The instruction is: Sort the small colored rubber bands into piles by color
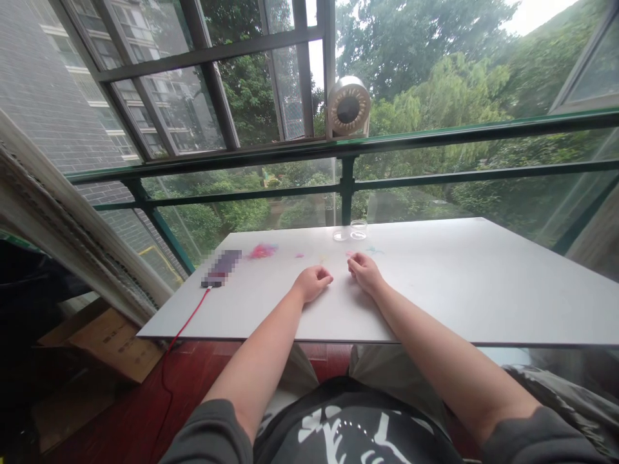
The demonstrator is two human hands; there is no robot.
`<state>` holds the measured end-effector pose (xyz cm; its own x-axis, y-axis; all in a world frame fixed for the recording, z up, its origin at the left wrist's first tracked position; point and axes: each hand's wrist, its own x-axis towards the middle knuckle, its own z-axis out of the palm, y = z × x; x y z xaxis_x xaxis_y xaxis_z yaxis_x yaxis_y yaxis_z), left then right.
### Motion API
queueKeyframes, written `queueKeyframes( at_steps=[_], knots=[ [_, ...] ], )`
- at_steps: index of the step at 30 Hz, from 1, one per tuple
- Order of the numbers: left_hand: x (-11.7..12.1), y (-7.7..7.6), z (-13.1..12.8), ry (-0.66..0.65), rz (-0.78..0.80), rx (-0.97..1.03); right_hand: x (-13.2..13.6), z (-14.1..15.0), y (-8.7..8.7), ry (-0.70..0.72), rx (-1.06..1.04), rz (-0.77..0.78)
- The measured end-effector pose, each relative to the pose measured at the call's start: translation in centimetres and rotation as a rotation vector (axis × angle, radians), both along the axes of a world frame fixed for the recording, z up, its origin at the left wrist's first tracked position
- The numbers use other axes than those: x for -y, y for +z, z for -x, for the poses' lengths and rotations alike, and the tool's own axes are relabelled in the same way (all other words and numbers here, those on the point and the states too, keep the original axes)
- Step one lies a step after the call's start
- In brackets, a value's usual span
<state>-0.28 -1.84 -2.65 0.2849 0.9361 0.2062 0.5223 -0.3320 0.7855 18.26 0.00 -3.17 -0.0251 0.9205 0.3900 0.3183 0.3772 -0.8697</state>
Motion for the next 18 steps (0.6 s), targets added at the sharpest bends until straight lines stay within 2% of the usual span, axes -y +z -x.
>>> queueKeyframes(
  at_steps=[5,8,13,18],
  knots=[
    [0.1,0.1,0.0,0.014,-0.007,-0.016,1.0,0.6,0.5,0.166,0.158,-0.010],
    [0.1,0.2,0.0,0.023,-0.020,-0.033,1.5,0.8,0.8,0.213,0.216,-0.004],
    [0.2,0.3,0.0,0.019,-0.018,-0.043,1.5,0.7,0.9,0.167,0.222,-0.015],
    [0.1,0.4,0.0,-0.003,-0.012,-0.034,0.8,0.7,0.5,0.057,0.122,-0.031]
  ],
)
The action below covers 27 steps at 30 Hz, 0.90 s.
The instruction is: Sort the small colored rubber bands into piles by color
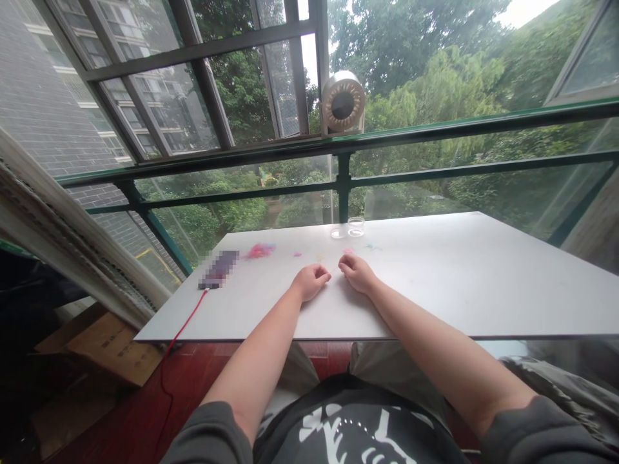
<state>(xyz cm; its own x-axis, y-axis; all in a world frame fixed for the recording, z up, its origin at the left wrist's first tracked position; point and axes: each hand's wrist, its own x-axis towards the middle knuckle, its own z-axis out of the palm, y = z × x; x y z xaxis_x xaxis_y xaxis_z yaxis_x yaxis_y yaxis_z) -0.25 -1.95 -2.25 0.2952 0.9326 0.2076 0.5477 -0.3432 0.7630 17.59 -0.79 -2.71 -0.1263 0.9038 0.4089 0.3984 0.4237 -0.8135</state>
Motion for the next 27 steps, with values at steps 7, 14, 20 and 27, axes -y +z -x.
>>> queueKeyframes(
  at_steps=[7,14,20,27],
  knots=[
    [-0.2,-0.2,0.0,0.009,-0.008,0.001,-0.9,-0.7,-0.3,-0.137,-0.214,0.034],
    [-0.1,-0.2,0.2,0.017,-0.020,-0.003,-0.5,-0.5,-0.2,-0.012,-0.165,0.070],
    [0.0,-0.2,0.2,0.023,-0.033,-0.014,0.7,0.2,0.4,0.150,-0.003,0.084],
    [0.1,0.0,0.1,0.023,-0.031,-0.026,0.6,-0.2,0.6,0.088,-0.067,0.088]
  ],
)
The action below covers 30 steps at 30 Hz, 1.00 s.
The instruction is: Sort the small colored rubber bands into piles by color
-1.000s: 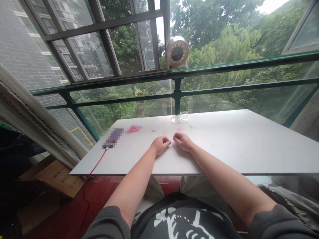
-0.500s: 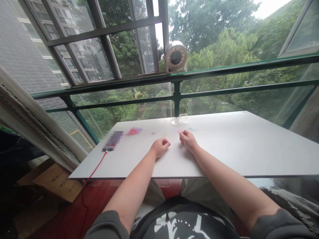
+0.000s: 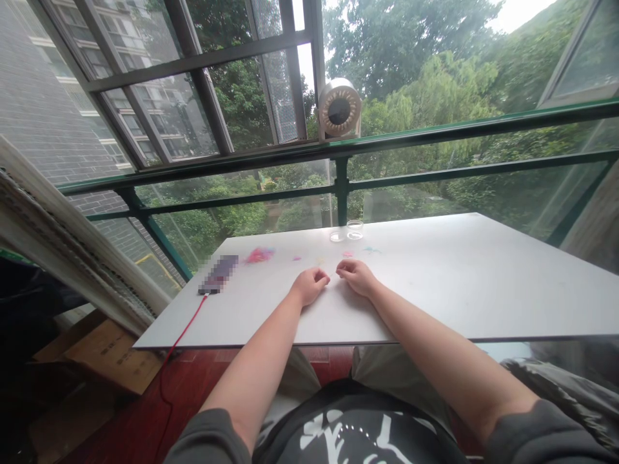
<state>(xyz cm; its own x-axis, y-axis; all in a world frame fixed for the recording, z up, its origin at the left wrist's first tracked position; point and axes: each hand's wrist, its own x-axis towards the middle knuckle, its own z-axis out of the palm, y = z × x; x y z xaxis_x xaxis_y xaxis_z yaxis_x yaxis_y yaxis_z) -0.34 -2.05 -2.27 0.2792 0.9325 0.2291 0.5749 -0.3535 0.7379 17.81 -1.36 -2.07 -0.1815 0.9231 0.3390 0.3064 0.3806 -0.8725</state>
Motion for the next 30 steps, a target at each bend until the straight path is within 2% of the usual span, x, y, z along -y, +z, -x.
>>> queueKeyframes(
  at_steps=[6,12,17,23,30],
  knots=[
    [0.0,-0.1,-0.1,0.082,-0.012,-0.017,-0.3,-0.1,-0.2,-0.062,-0.096,0.031],
    [-1.9,-0.2,-0.3,0.373,-0.055,-0.075,-0.2,0.2,-0.2,-0.079,-0.081,0.027],
    [-4.0,0.0,-0.7,0.491,-0.059,-0.129,-0.4,0.3,-0.4,-0.083,-0.036,0.009],
    [-5.5,0.9,-1.6,0.523,-0.050,-0.197,-0.4,0.4,-0.5,-0.081,0.005,0.003],
    [-6.2,1.9,-1.4,0.458,-0.027,-0.289,-0.4,0.3,-0.5,-0.092,0.032,0.002]
  ],
)
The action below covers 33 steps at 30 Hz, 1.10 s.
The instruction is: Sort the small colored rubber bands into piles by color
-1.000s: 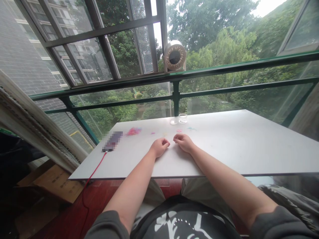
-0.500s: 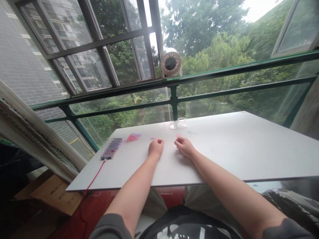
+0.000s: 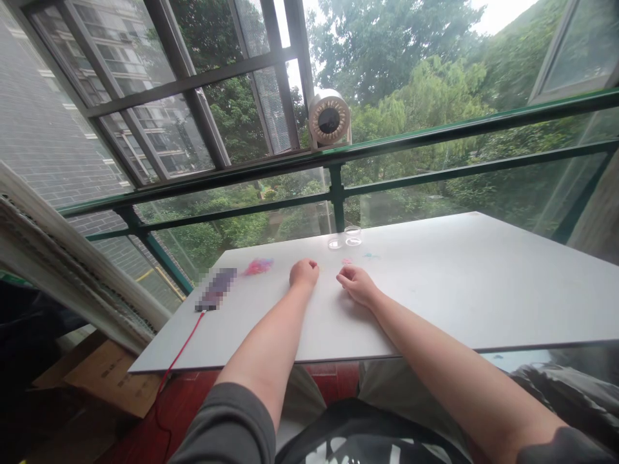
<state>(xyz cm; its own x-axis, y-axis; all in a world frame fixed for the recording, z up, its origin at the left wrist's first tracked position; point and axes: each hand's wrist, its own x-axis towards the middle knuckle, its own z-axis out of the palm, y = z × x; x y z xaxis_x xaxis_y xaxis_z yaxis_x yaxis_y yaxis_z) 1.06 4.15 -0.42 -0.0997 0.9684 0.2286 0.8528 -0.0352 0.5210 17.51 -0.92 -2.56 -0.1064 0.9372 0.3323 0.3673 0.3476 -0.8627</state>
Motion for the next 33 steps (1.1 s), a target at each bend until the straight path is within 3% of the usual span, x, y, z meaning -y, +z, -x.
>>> queueKeyframes(
  at_steps=[13,20,27,33],
  knots=[
    [0.1,0.9,4.4,-0.154,0.076,0.021,0.3,-0.1,0.4,-0.005,0.037,0.012],
    [-0.2,1.1,4.2,-0.237,0.173,0.219,0.3,-0.2,0.4,-0.007,0.042,0.021],
    [-0.4,2.8,3.6,-0.318,0.217,0.425,0.4,-0.1,0.5,-0.001,0.029,0.016],
    [-0.8,3.1,3.2,-0.377,0.218,0.427,0.2,-0.1,0.3,0.000,0.023,0.008]
  ],
)
